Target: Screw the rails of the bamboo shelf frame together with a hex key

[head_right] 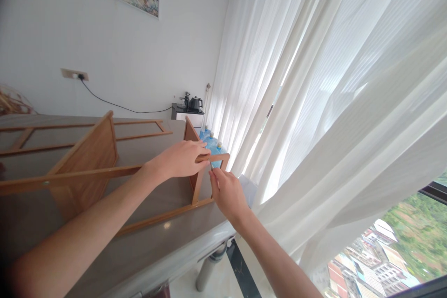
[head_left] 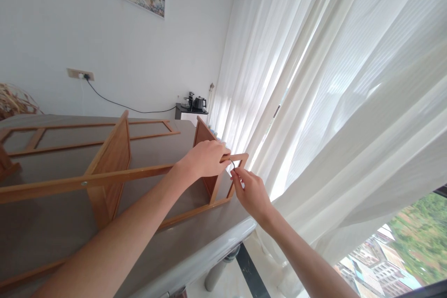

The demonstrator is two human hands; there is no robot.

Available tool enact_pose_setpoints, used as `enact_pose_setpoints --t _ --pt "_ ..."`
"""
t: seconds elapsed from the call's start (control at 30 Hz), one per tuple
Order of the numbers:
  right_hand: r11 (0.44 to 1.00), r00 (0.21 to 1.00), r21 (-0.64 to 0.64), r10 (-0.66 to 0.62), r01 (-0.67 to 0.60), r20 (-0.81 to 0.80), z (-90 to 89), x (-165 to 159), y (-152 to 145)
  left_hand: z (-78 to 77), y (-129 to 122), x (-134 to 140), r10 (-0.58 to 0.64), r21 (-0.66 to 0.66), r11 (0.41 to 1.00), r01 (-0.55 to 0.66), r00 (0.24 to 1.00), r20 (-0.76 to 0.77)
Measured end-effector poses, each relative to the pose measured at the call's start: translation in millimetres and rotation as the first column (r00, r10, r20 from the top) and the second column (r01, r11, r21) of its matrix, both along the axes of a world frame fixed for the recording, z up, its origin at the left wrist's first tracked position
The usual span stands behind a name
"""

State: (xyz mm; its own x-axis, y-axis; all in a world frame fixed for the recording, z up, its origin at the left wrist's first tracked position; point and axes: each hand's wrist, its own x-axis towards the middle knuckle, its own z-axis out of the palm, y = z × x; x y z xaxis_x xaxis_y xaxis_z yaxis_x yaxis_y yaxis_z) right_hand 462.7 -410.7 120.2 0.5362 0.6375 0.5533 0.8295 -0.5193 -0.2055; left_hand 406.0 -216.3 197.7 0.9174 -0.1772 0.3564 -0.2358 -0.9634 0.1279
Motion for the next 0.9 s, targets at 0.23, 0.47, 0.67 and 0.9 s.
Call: enact_pose_setpoints --t 0.23,0.47,0.67,0.9 --pt "0.996 0.991 -0.089 -0.009 0.021 0.136 2.2 11 3 1.7 -1 -1 0.013 0.014 1.000 -0.013 1.000 0.003" --pt "0.980 0.959 -0.197 0.029 0.029 0.283 13.2 20 -7 2.3 -1 -2 -0.001 -0.004 1.000 0.001 1.000 0.000" --pt "0.955 0.936 -0.297 0.125 -0.023 0.329 31.8 30 -15 -1.8 1 1 0.005 -0.008 1.000 -0.005 1.000 0.009" --pt "0.968 0.980 -0.241 0.110 -0.068 0.164 35.9 23 -12 -3.1 2 3 0.008 -0.003 1.000 -0.008 1.000 0.018"
